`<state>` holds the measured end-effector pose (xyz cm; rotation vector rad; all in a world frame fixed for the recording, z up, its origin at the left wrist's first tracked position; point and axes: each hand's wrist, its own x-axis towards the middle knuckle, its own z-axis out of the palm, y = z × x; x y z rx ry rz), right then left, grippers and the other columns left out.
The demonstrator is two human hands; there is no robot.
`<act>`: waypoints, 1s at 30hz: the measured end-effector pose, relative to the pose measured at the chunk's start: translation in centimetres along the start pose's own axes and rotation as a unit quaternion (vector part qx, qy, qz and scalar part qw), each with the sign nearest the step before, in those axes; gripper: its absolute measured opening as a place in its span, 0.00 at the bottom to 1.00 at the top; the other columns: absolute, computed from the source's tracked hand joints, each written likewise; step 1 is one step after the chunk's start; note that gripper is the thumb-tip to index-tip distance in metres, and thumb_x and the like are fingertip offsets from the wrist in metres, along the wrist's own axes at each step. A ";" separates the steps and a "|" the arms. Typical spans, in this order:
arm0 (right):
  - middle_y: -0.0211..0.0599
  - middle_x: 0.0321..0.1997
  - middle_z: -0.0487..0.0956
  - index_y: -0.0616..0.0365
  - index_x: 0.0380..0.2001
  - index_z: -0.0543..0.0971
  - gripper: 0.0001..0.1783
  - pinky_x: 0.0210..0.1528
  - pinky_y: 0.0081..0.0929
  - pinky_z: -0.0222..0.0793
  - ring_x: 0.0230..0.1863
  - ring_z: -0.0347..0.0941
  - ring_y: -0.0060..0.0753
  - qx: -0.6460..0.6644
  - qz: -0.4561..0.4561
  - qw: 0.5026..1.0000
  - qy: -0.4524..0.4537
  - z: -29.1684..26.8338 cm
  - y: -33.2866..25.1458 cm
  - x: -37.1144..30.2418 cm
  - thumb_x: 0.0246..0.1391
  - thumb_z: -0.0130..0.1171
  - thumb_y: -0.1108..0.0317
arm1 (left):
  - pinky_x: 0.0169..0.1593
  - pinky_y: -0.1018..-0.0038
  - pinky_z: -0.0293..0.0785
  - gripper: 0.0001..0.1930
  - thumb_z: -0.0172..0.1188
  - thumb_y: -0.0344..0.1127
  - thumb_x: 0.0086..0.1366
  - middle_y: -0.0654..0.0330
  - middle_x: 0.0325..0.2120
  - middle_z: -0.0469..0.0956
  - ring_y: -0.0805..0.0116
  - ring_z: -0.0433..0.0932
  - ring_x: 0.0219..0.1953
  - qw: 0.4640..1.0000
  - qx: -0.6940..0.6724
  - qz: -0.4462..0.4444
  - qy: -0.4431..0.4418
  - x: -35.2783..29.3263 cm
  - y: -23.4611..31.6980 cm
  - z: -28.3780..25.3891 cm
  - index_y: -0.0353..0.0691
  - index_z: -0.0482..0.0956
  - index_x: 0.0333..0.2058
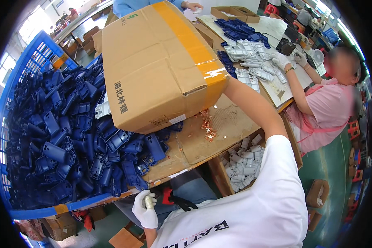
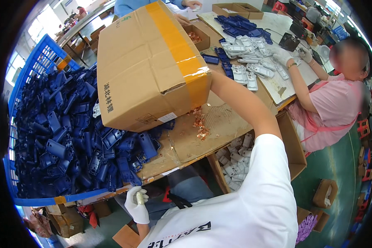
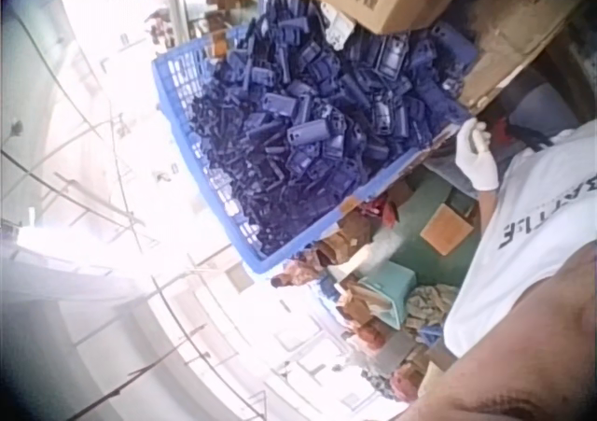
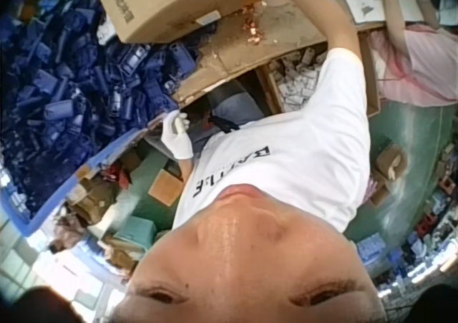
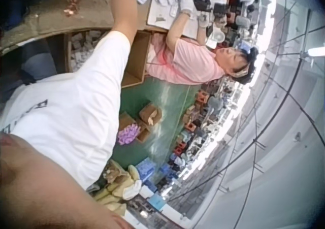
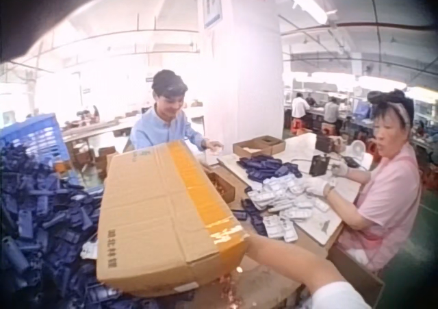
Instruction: Assembling small plastic and metal components at a factory workbench.
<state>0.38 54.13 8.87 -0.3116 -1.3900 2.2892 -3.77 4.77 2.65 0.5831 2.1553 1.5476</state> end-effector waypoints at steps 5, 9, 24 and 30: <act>0.32 0.51 0.74 0.61 0.53 0.70 0.24 0.43 0.24 0.74 0.46 0.74 0.26 0.013 0.002 1.000 -0.001 0.0 0.1 -0.6 0.54 0.63 0.70 | 0.30 0.82 0.71 0.09 0.51 0.23 0.66 0.59 0.30 0.79 0.77 0.75 0.26 1.000 -0.013 -0.002 -0.012 -0.1 0.5 0.3 0.33 0.77 0.43; 0.31 0.51 0.74 0.61 0.53 0.70 0.24 0.43 0.24 0.74 0.46 0.74 0.26 0.029 0.004 1.000 -0.002 0.3 0.7 -1.7 0.54 0.63 0.70 | 0.30 0.83 0.70 0.09 0.52 0.23 0.65 0.59 0.30 0.79 0.77 0.75 0.26 1.000 -0.008 -0.001 0.004 -0.4 0.5 0.4 0.33 0.77 0.42; 0.32 0.49 0.74 0.60 0.53 0.69 0.26 0.43 0.24 0.74 0.45 0.74 0.27 -0.035 -0.057 0.994 0.081 -2.2 0.0 -3.6 0.51 0.64 0.73 | 0.29 0.83 0.70 0.09 0.51 0.22 0.65 0.59 0.29 0.79 0.78 0.75 0.25 1.000 -0.007 0.004 0.005 0.0 0.6 0.6 0.33 0.77 0.41; 0.41 0.57 0.70 0.58 0.58 0.60 0.38 0.47 0.20 0.70 0.48 0.72 0.28 -0.104 -0.139 0.959 0.224 -7.7 -1.6 -10.2 0.45 0.66 0.79 | 0.29 0.83 0.70 0.09 0.51 0.22 0.65 0.59 0.29 0.79 0.78 0.75 0.25 1.000 -0.015 0.009 -0.018 0.2 0.4 0.6 0.34 0.78 0.42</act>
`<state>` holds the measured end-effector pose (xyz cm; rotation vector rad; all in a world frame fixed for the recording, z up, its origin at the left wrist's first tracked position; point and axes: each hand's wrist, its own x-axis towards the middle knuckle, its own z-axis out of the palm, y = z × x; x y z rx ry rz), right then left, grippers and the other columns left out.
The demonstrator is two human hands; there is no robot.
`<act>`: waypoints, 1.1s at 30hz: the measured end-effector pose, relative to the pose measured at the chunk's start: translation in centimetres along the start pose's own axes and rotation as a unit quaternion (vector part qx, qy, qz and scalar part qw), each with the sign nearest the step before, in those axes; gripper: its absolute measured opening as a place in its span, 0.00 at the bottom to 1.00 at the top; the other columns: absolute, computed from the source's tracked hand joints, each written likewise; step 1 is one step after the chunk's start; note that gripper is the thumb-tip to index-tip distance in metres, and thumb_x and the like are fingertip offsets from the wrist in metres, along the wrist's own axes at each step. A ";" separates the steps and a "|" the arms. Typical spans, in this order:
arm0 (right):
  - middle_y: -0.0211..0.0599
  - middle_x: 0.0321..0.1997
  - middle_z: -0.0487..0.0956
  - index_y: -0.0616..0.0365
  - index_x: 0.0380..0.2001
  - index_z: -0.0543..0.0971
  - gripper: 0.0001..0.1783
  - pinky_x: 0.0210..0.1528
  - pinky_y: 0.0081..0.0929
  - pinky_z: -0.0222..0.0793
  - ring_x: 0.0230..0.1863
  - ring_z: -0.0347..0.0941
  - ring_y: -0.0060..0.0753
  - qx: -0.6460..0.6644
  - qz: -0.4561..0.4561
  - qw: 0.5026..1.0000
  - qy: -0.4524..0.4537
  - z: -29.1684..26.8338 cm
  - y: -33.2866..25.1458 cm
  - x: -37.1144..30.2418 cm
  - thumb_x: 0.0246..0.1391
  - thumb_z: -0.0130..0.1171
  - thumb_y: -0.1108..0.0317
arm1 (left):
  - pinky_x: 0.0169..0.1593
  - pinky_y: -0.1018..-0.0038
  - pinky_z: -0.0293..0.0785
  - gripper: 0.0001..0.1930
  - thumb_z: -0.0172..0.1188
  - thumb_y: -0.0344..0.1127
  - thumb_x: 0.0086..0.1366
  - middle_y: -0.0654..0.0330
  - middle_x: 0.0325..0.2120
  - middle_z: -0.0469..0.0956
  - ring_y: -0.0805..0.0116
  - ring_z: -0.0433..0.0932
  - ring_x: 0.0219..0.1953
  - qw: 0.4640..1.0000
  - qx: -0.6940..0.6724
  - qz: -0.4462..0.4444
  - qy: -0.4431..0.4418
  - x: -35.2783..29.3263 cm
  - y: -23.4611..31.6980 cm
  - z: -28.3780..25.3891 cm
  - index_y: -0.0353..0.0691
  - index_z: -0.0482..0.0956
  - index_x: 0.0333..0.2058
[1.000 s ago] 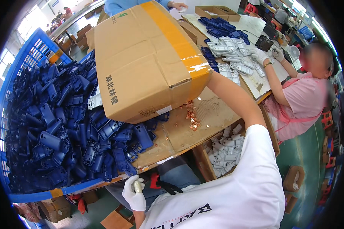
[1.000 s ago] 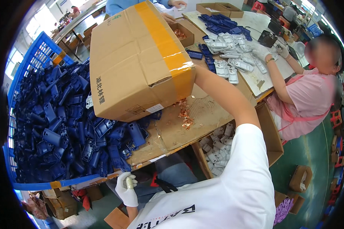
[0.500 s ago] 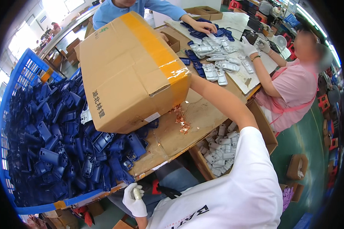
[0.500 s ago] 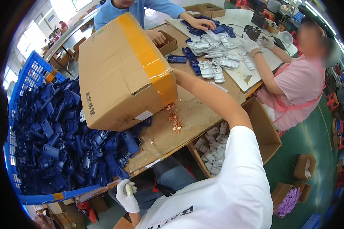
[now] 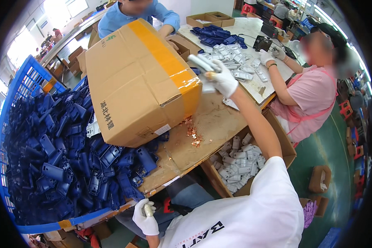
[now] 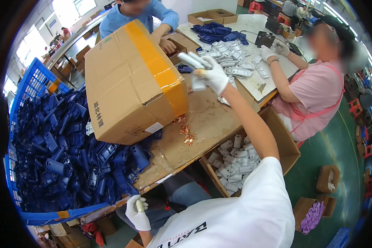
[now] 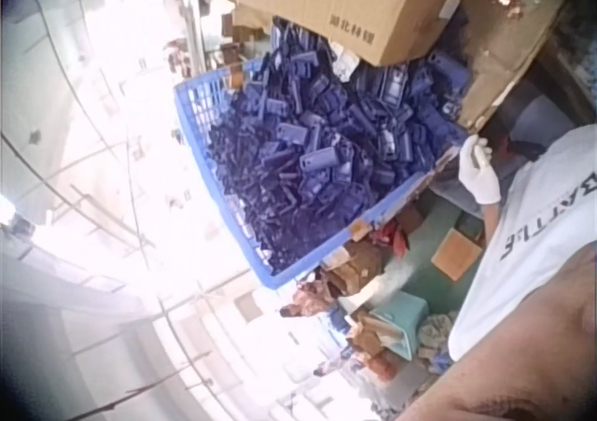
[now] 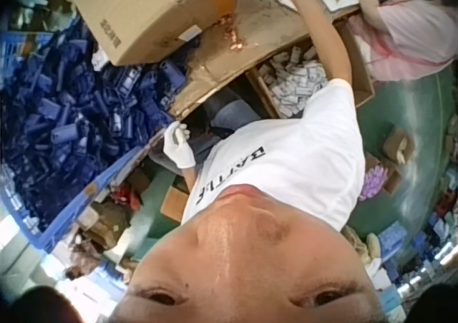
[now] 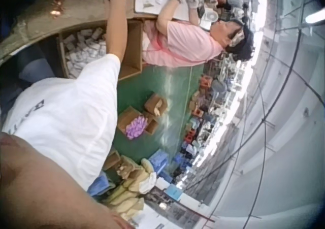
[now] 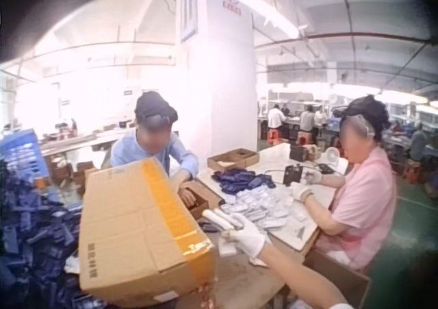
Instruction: Assembling small plastic and metal components at a factory workbench.
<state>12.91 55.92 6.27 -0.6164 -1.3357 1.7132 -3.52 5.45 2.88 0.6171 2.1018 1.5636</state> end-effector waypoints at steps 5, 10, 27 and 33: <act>0.34 0.47 0.74 0.58 0.54 0.67 0.32 0.44 0.21 0.73 0.44 0.74 0.25 -0.082 -0.175 0.978 0.080 -0.8 -5.9 -6.0 0.44 0.68 0.78 | 0.28 0.82 0.70 0.09 0.51 0.22 0.65 0.59 0.29 0.79 0.78 0.75 0.25 1.000 0.001 -0.003 0.004 0.0 -0.5 -1.1 0.33 0.78 0.41; 0.33 0.50 0.74 0.55 0.55 0.66 0.35 0.50 0.23 0.72 0.51 0.73 0.27 -0.067 -0.217 0.974 0.004 6.8 -11.4 -10.6 0.43 0.69 0.80 | 0.33 0.80 0.74 0.10 0.51 0.21 0.64 0.57 0.29 0.81 0.76 0.77 0.27 0.999 -0.017 -0.016 -0.025 -0.1 -0.9 -1.5 0.34 0.79 0.41; 0.44 0.44 0.80 0.62 0.46 0.74 0.28 0.38 0.31 0.75 0.42 0.79 0.37 -0.535 -0.090 0.736 -0.405 44.0 0.1 1.9 0.38 0.68 0.67 | 0.34 0.80 0.73 0.09 0.53 0.23 0.64 0.57 0.31 0.80 0.74 0.77 0.29 0.996 0.005 0.051 0.069 -5.7 -2.3 -8.1 0.34 0.79 0.42; 0.50 0.45 0.80 0.60 0.49 0.73 0.25 0.47 0.41 0.72 0.48 0.77 0.49 -0.704 -0.069 0.643 -0.294 45.0 1.4 0.9 0.50 0.60 0.57 | 0.33 0.81 0.73 0.09 0.52 0.25 0.65 0.58 0.30 0.80 0.75 0.77 0.28 0.994 0.024 0.043 0.099 -6.5 -4.2 -10.4 0.34 0.78 0.41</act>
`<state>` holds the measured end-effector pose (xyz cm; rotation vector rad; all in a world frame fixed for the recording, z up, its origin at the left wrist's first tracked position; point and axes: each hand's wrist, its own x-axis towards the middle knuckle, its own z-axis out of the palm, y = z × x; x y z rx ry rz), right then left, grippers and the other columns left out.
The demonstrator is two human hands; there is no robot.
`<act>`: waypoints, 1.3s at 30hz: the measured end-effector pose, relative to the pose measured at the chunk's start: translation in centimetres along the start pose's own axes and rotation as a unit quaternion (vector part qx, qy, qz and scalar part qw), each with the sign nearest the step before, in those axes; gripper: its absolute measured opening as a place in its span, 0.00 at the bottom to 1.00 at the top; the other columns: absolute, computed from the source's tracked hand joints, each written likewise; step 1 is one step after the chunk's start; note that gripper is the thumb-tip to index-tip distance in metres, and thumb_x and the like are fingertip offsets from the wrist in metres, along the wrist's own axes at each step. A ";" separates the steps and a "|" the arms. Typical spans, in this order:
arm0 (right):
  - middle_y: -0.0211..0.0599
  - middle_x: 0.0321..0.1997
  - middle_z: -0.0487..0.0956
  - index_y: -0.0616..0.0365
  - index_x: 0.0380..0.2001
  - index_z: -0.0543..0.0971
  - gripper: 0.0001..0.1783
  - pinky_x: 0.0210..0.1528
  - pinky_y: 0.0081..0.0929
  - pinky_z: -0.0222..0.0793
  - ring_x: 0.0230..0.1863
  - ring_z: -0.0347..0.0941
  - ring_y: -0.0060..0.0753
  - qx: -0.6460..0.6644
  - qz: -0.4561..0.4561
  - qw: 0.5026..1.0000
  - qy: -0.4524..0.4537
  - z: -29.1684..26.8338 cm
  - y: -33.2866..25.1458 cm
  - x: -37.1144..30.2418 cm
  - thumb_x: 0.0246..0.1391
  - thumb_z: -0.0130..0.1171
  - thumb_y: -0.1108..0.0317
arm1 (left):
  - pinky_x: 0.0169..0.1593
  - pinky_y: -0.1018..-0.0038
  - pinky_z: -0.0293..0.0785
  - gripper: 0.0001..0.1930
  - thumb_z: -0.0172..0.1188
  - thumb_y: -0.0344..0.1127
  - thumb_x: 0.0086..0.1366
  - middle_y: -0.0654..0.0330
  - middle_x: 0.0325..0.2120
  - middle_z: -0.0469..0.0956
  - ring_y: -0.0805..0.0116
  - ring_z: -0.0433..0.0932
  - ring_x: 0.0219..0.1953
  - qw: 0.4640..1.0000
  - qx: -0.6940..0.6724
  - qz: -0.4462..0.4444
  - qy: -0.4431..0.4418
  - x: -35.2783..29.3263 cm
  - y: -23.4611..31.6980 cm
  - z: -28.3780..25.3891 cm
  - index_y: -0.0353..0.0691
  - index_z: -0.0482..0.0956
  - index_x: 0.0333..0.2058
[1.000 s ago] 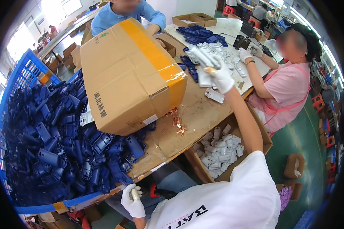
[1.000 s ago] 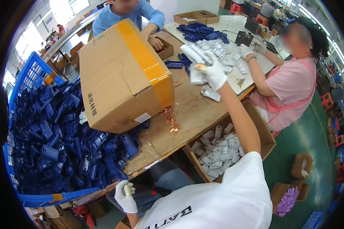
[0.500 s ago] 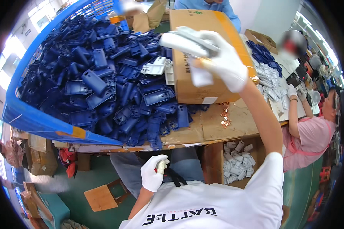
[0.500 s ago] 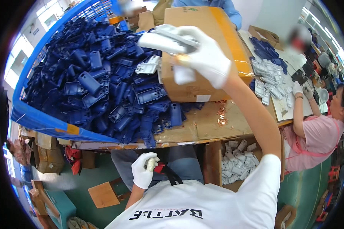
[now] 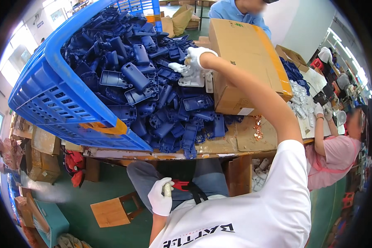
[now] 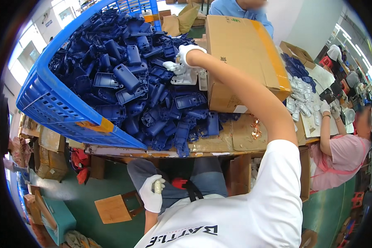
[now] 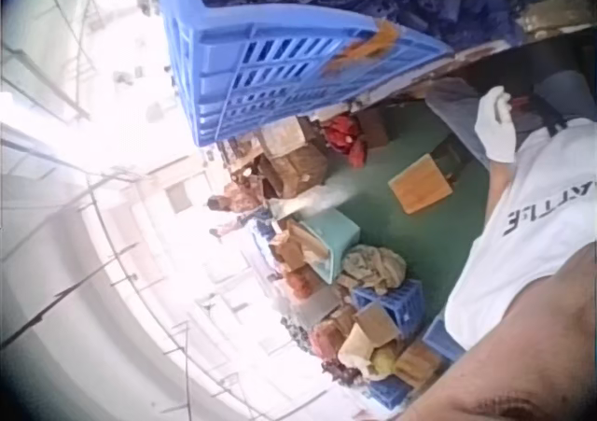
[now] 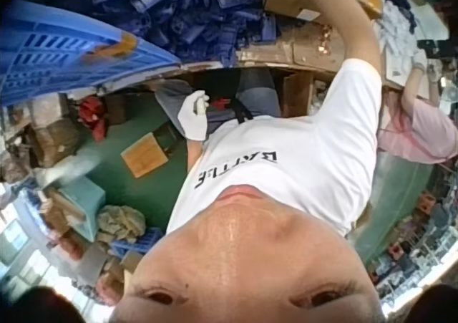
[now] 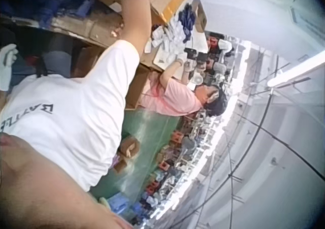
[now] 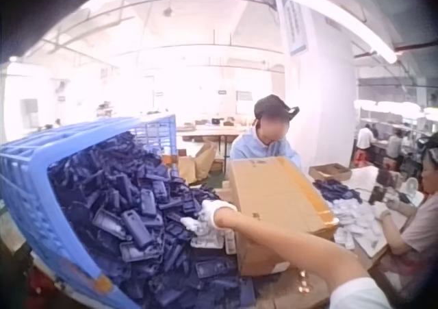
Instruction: Assembling small plastic and metal components at a factory workbench.
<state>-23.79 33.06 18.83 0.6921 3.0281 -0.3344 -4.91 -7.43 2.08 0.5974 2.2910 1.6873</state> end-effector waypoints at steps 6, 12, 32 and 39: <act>0.48 0.46 0.80 0.54 0.45 0.75 0.15 0.48 0.42 0.72 0.47 0.76 0.52 -0.035 -0.076 0.978 0.190 -2.7 -1.0 -4.4 0.58 0.52 0.59 | 0.36 0.77 0.75 0.09 0.54 0.25 0.64 0.56 0.30 0.80 0.70 0.79 0.29 1.000 -0.008 0.010 -0.002 0.7 0.4 -0.1 0.36 0.78 0.42; 0.41 0.42 0.80 0.51 0.38 0.81 0.12 0.46 0.36 0.73 0.43 0.77 0.44 0.279 -0.391 0.876 0.044 0.9 -2.1 -21.8 0.49 0.60 0.63 | 0.40 0.70 0.79 0.39 0.53 0.55 0.66 0.42 0.55 0.66 0.55 0.77 0.45 0.896 -0.424 -0.050 -0.122 3.6 1.7 1.8 0.37 0.49 0.66; 0.38 0.38 0.76 0.51 0.37 0.78 0.11 0.43 0.33 0.72 0.39 0.75 0.43 0.180 0.136 0.938 0.261 16.8 16.3 -32.3 0.47 0.64 0.71 | 0.32 0.75 0.77 0.28 0.68 0.34 0.55 0.62 0.34 0.74 0.71 0.77 0.31 0.859 -0.291 -0.254 -0.335 1.9 0.0 11.3 0.40 0.67 0.53; 0.38 0.39 0.76 0.49 0.35 0.80 0.10 0.44 0.37 0.72 0.43 0.73 0.45 0.060 -0.001 0.968 0.244 17.6 19.0 -26.2 0.47 0.60 0.71 | 0.38 0.74 0.77 0.26 0.64 0.31 0.58 0.60 0.39 0.76 0.72 0.77 0.36 0.910 -0.220 -0.216 -0.278 2.3 -0.7 9.6 0.36 0.67 0.55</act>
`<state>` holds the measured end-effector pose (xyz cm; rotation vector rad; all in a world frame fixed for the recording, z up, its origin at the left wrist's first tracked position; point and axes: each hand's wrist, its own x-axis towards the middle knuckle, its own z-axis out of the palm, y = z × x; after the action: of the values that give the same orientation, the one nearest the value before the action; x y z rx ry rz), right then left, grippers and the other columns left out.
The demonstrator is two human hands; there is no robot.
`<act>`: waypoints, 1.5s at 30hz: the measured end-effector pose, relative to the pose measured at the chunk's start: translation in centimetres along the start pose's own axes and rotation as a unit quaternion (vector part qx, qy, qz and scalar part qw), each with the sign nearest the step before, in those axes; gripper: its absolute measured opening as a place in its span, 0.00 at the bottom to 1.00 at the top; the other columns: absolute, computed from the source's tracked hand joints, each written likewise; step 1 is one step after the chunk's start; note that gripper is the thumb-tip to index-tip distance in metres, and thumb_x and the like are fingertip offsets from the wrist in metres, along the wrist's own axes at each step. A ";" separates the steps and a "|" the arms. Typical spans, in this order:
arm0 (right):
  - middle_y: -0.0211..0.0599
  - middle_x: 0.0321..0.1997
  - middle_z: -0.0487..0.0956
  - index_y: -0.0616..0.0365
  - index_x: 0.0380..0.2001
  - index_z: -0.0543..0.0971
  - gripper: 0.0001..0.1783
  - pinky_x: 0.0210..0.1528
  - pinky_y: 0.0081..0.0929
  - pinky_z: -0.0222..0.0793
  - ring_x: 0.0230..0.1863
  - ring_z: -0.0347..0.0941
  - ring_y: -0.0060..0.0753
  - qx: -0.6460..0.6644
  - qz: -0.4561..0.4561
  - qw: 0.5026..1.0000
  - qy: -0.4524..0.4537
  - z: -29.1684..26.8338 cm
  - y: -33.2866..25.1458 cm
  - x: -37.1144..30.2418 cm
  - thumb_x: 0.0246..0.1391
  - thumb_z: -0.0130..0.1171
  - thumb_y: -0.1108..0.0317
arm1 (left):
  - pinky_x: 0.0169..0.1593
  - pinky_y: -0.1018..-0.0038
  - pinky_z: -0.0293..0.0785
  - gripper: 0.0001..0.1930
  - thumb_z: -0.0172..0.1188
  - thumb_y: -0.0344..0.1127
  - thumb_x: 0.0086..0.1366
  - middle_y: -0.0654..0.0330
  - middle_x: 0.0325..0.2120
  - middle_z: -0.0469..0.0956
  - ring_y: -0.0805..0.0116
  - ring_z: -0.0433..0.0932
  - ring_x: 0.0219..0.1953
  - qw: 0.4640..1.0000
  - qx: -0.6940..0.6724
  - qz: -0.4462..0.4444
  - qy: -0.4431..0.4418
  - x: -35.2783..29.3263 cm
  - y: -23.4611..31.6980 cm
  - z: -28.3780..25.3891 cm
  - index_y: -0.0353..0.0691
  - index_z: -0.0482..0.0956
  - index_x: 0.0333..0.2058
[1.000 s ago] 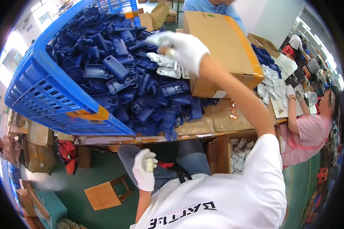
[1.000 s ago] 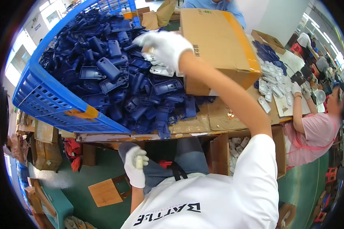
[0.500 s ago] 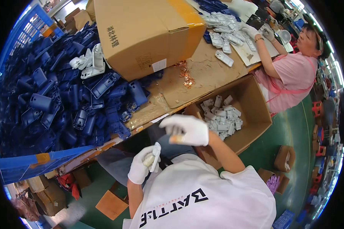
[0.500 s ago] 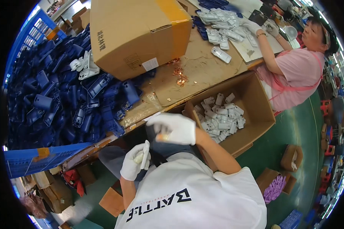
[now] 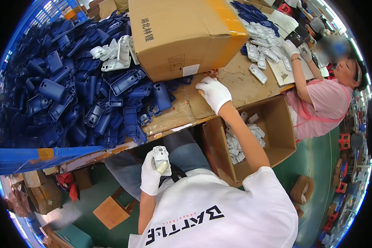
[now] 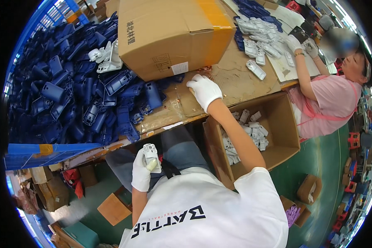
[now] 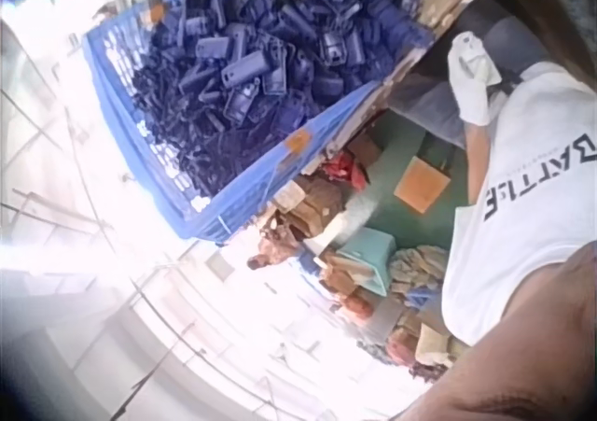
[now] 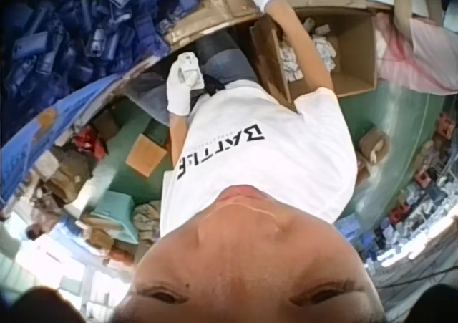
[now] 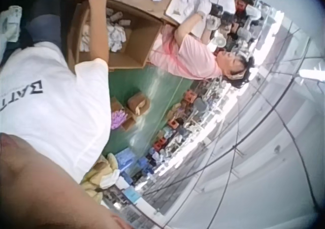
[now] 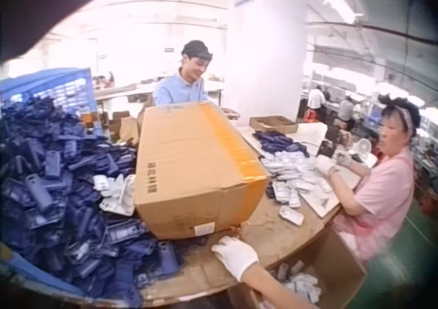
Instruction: Assembling small plastic and metal components at a factory workbench.
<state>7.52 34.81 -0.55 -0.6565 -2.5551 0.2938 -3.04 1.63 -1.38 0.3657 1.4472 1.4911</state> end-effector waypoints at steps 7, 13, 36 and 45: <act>0.39 0.38 0.75 0.51 0.34 0.79 0.09 0.44 0.38 0.73 0.44 0.74 0.44 -0.100 0.012 0.984 -0.145 -0.2 -0.7 1.4 0.48 0.56 0.72 | 0.46 0.75 0.75 0.22 0.60 0.28 0.59 0.58 0.42 0.77 0.71 0.77 0.41 0.999 0.024 0.004 0.036 -0.4 0.0 -0.4 0.35 0.69 0.53; 0.44 0.40 0.76 0.58 0.31 0.77 0.07 0.46 0.41 0.73 0.45 0.74 0.47 -0.127 -0.035 0.964 -0.233 -1.5 -2.1 3.3 0.47 0.54 0.71 | 0.50 0.73 0.72 0.21 0.59 0.24 0.58 0.57 0.43 0.77 0.69 0.76 0.45 0.990 0.092 0.076 0.076 -0.6 1.2 0.6 0.34 0.68 0.51; 0.43 0.31 0.82 0.64 0.32 0.81 0.07 0.39 0.28 0.72 0.32 0.77 0.28 0.402 0.189 0.896 -0.032 3.1 -22.9 -4.6 0.47 0.62 0.76 | 0.37 0.61 0.76 0.13 0.56 0.34 0.61 0.51 0.37 0.77 0.49 0.79 0.34 0.811 0.382 0.229 0.379 0.7 3.2 1.9 0.44 0.72 0.45; 0.34 0.23 0.77 0.65 0.26 0.78 0.04 0.26 0.18 0.64 0.25 0.70 0.20 0.513 0.241 0.813 -0.133 4.2 -21.0 -4.7 0.46 0.64 0.78 | 0.35 0.67 0.76 0.15 0.58 0.33 0.59 0.59 0.39 0.76 0.59 0.80 0.35 0.778 0.437 0.271 0.361 -0.1 1.7 0.6 0.45 0.71 0.45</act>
<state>0.67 14.00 0.56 -0.8029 -1.9291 1.8678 -3.21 2.26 0.28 0.8927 2.8503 1.3284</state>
